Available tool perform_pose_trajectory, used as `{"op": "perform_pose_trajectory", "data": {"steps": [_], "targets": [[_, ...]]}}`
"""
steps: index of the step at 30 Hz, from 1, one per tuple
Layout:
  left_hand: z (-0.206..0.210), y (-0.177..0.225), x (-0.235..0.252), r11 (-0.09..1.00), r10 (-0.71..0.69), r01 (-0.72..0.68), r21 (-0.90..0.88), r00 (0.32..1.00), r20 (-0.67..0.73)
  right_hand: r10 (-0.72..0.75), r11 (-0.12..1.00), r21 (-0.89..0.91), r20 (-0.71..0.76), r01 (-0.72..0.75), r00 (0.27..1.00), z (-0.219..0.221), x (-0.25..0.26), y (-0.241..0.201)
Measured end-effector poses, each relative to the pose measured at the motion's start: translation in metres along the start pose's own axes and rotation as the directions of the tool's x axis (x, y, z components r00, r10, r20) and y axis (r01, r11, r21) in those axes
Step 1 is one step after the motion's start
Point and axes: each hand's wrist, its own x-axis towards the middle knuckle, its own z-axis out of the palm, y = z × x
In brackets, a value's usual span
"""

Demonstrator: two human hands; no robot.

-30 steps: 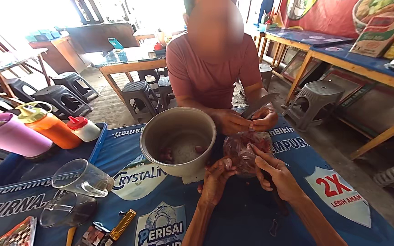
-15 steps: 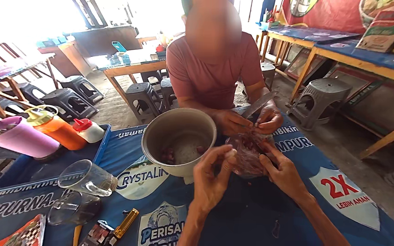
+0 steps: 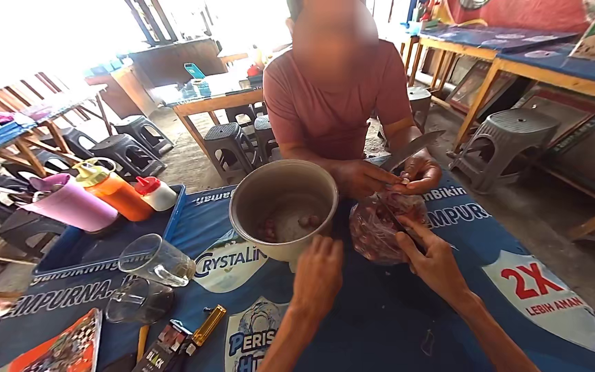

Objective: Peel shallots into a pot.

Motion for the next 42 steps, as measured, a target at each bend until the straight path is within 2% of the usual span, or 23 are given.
{"op": "perform_pose_trajectory", "data": {"steps": [2, 5, 7, 10, 12, 16, 19, 21, 24, 25, 27, 30, 32, 34, 37, 42], "targets": [[0.027, 0.009, -0.008, 0.991, 0.028, -0.031, 0.132, 0.999, 0.028, -0.021, 1.0, 0.0, -0.011, 0.021, 1.0, 0.001, 0.001, -0.002], [0.051, 0.01, -0.01, 0.931, -0.062, 0.04, 0.364, 0.997, 0.048, -0.041, 0.999, -0.009, -0.028, 0.041, 0.999, 0.004, -0.001, -0.002], [0.062, 0.005, -0.007, 0.888, -0.052, 0.056, 0.457, 0.998, -0.021, -0.064, 0.997, -0.042, -0.056, 0.062, 0.996, 0.004, 0.001, -0.001], [0.065, 0.003, -0.003, 0.894, -0.07, 0.084, 0.44, 0.996, -0.048, -0.079, 0.989, -0.129, -0.085, 0.068, 0.993, 0.005, 0.001, 0.003], [0.066, 0.004, -0.002, 0.903, -0.108, 0.106, 0.417, 0.994, -0.019, -0.05, 0.986, -0.164, -0.089, 0.035, 0.995, 0.004, 0.002, 0.005], [0.058, 0.01, -0.001, 0.937, -0.254, 0.183, 0.298, 0.942, 0.22, 0.042, 0.977, -0.209, -0.04, -0.05, 0.998, -0.001, 0.001, 0.005], [0.048, 0.011, 0.0, 0.953, -0.301, 0.283, 0.104, 0.912, 0.279, 0.058, 0.983, -0.173, 0.019, -0.054, 0.998, 0.0, 0.001, 0.003], [0.041, 0.013, 0.002, 0.941, -0.302, 0.326, -0.093, 0.931, 0.205, 0.088, 0.991, -0.107, 0.092, -0.078, 0.992, 0.001, -0.001, 0.002], [0.041, 0.017, 0.01, 0.938, -0.208, 0.183, -0.295, 0.977, -0.056, 0.117, 0.993, 0.009, 0.174, -0.121, 0.978, 0.002, -0.003, -0.003], [0.04, 0.019, 0.014, 0.933, -0.171, 0.136, -0.332, 0.982, -0.079, 0.122, 0.989, 0.056, 0.195, -0.135, 0.973, 0.003, -0.003, -0.004], [0.036, 0.023, 0.023, 0.912, -0.108, 0.092, -0.4, 0.994, -0.016, 0.136, 0.972, 0.154, 0.233, -0.175, 0.963, 0.002, -0.004, -0.008], [0.034, 0.026, 0.035, 0.877, -0.056, 0.141, -0.458, 0.979, 0.195, 0.163, 0.927, 0.289, 0.268, -0.24, 0.95, -0.002, -0.004, -0.015], [0.035, 0.027, 0.04, 0.887, -0.067, 0.193, -0.42, 0.953, 0.295, 0.159, 0.923, 0.305, 0.253, -0.235, 0.954, -0.005, -0.003, -0.015], [0.037, 0.028, 0.041, 0.913, -0.101, 0.216, -0.345, 0.941, 0.322, 0.164, 0.929, 0.295, 0.218, -0.225, 0.962, -0.006, -0.002, -0.013], [0.03, 0.026, 0.043, 0.952, -0.128, 0.222, -0.212, 0.915, 0.382, 0.171, 0.956, 0.22, 0.118, -0.194, 0.978, -0.009, 0.001, -0.01], [0.006, 0.018, 0.053, 0.967, -0.203, 0.257, -0.007, 0.782, 0.589, 0.148, 0.988, -0.047, -0.005, -0.148, 0.989, -0.019, 0.003, -0.004]]}}
